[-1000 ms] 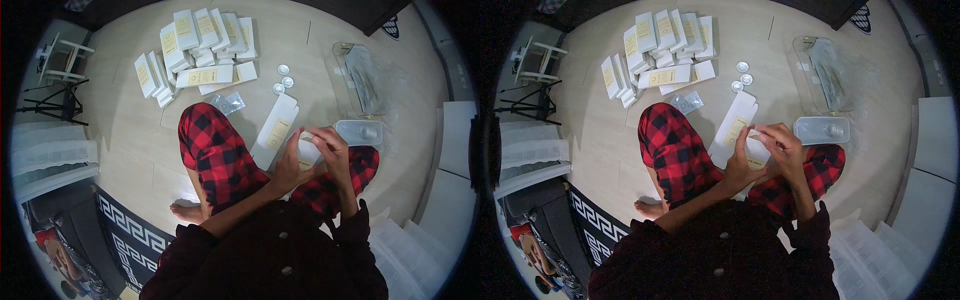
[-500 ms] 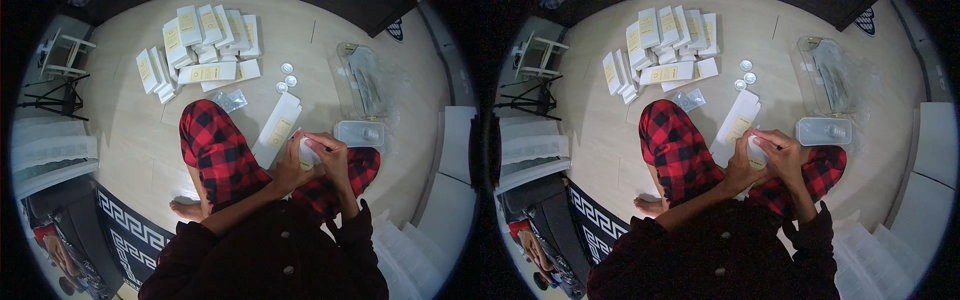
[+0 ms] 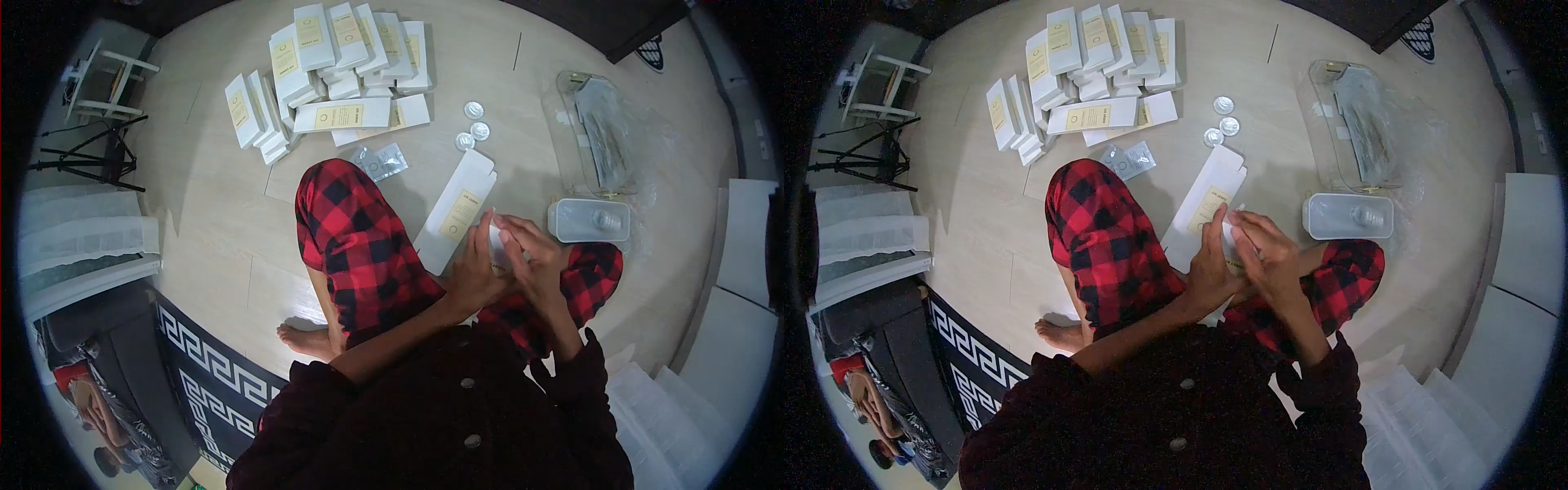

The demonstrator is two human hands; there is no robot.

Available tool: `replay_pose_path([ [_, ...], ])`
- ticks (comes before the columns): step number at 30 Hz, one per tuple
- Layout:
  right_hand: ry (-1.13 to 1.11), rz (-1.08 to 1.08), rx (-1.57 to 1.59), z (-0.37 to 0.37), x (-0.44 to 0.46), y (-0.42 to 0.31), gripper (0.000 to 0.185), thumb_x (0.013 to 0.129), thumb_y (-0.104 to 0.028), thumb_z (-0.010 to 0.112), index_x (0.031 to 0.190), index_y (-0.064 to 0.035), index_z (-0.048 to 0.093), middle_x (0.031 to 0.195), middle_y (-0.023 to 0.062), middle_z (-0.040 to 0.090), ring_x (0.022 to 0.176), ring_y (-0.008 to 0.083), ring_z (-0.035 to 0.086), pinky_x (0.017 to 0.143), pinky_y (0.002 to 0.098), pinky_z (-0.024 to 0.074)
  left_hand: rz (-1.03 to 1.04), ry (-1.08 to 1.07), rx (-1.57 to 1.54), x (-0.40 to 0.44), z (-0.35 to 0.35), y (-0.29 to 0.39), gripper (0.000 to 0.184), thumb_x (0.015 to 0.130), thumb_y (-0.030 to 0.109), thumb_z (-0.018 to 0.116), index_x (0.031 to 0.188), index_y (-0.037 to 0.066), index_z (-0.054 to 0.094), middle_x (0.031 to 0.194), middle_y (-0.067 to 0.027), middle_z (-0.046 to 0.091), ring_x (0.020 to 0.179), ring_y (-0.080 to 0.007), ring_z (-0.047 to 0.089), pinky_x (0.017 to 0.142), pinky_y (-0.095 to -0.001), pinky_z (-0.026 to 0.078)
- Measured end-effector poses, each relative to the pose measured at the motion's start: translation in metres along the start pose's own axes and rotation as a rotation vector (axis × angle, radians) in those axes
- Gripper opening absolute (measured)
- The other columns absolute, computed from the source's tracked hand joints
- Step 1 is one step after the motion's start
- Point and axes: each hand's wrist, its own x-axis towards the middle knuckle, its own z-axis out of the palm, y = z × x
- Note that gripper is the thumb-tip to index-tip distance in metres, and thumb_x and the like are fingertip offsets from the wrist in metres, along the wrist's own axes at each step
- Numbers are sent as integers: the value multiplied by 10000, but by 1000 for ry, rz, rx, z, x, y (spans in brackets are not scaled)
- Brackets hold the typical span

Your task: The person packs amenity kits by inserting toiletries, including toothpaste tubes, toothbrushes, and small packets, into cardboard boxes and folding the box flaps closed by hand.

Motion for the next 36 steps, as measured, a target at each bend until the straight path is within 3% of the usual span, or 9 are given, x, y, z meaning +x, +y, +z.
replay_pose_path([
  [6, -23, -151, -24, 2, -1, -1, 269, 808, -38, 619, 1077, -31, 617, 1092, 136, 587, 940, 219, 607, 748, 283, 498, -66, -33, -48, 6, -2, -4, 1050, 590, 125, 776, 1384, -9, 102, 1237, -229, 360, 1147, -395, 413, 914, -417, 407],
  [8, 222, 378, 631, 6, -1, -8, 260, 788, -24, 645, 1047, -13, 627, 1027, 105, 607, 892, 153, 603, 728, 259, 496, 14, 19, -46, 14, -5, -4, 1051, 584, 127, 781, 1385, -9, 114, 1273, -233, 344, 1178, -382, 397, 927, -409, 403],
  [16, 223, 358, 388, -7, 50, 19, 240, 786, -49, 656, 1024, -24, 633, 913, 68, 635, 813, 118, 601, 698, 247, 498, 98, -8, -150, 62, -47, -9, 1060, 594, 143, 781, 1411, 16, 117, 1419, -215, 248, 1271, -312, 336, 1027, -387, 309],
  [19, 402, 364, 812, -32, 86, 75, 241, 819, -104, 631, 1033, 0, 599, 944, 69, 634, 852, 138, 608, 737, 273, 506, -195, -95, -1047, 83, -92, -17, 1044, 612, 105, 784, 1415, 35, 121, 1335, -225, 348, 1226, -286, 376, 992, -382, 326],
  [21, 351, 473, 1073, -18, 88, 95, 243, 855, -163, 596, 1024, 10, 574, 990, 85, 623, 897, 162, 610, 751, 298, 515, 372, -23, -18, 83, -110, -3, 1003, 625, 91, 792, 1398, 50, 154, 1362, -213, 336, 1224, -250, 389, 1006, -367, 317],
  [23, 404, 616, 1068, 30, 64, 85, 268, 842, -193, 620, 1018, 5, 574, 989, 95, 619, 869, 149, 607, 752, 282, 514, 445, 104, -151, 72, -91, 3, 955, 630, 104, 787, 1374, 65, 188, 1342, -204, 369, 1223, -262, 396, 1011, -381, 312],
  [29, 50, 734, 369, 63, -12, 88, 315, 780, -181, 686, 1013, -18, 552, 898, 121, 596, 779, 179, 592, 655, 314, 494, 185, 447, -167, 61, -101, -24, 852, 580, 100, 830, 1244, 13, 303, 1098, -149, 527, 1050, -214, 512, 918, -348, 407],
  [31, 258, 321, -293, 63, -31, 106, 316, 716, -102, 712, 982, -18, 563, 840, 138, 568, 739, 248, 583, 645, 355, 474, 106, 445, -168, 60, -99, -32, 833, 572, 119, 841, 1224, 1, 336, 1091, -147, 531, 1029, -211, 526, 898, -340, 422],
  [36, 78, 381, -332, 58, -27, 119, 363, 683, -55, 716, 1012, -26, 565, 829, 148, 559, 727, 284, 572, 666, 362, 471, 145, 360, 2, 56, -77, -59, 842, 552, 122, 863, 1219, 7, 362, 1081, -139, 570, 994, -195, 562, 857, -315, 470],
])
